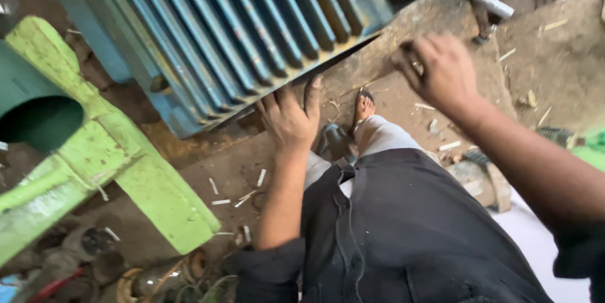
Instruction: The person works on the stator of an electric motor lying on the floor, pulling old wire and insulation out of the slots by hand and with a screwdriver. They cut green insulating sheet with scissors, then fit the cut insulation pieces into the stator slots, pressing them in place by hand.
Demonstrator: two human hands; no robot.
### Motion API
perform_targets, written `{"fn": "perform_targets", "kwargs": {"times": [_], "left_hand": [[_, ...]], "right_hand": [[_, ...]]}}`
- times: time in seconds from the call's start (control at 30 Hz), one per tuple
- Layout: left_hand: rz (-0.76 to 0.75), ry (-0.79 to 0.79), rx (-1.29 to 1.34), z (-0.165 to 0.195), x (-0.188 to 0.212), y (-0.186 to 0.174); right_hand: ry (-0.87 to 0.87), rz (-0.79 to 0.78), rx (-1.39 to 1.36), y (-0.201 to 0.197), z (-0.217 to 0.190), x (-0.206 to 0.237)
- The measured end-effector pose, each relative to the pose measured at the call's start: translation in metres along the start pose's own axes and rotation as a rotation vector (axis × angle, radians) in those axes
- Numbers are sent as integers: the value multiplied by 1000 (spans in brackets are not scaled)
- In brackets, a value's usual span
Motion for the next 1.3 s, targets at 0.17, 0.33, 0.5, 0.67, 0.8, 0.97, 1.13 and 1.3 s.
{"fn": "perform_targets", "kwargs": {"times": [0.17, 0.33, 0.5, 0.67, 0.8, 0.97, 1.13, 1.3], "left_hand": [[63, 17, -124, 18, -34, 55], [-390, -180, -314, 4, -52, 116], [-9, -184, -217, 19, -43, 65], [215, -436, 356, 10, 28, 21], [-87, -766, 586, -24, 64, 48], [-144, -974, 1246, -68, 52, 86], [-338, -922, 1053, -102, 51, 91], [-436, -595, 644, -106, 36, 80]], "right_hand": [[-11, 77, 140, -27, 73, -58], [-22, -52, 181, -21, 103, -92], [-58, -98, 75, -26, 108, -87], [45, -143, -163, -47, 96, -32], [2, -181, -316, -55, 36, 30], [-176, -326, -271, -36, -63, 64], [-378, -252, -284, -27, -138, 61], [-30, -218, -408, 2, -147, 50]]}}
Point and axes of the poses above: each hand's wrist, its own x-axis away from the middle knuckle, its own y-axis out of the palm, z = x × y, the point moved 9 cm from there along -x, towards the middle knuckle, and after that the axes turned 10 degrees about -z, right-handed, at the moved point
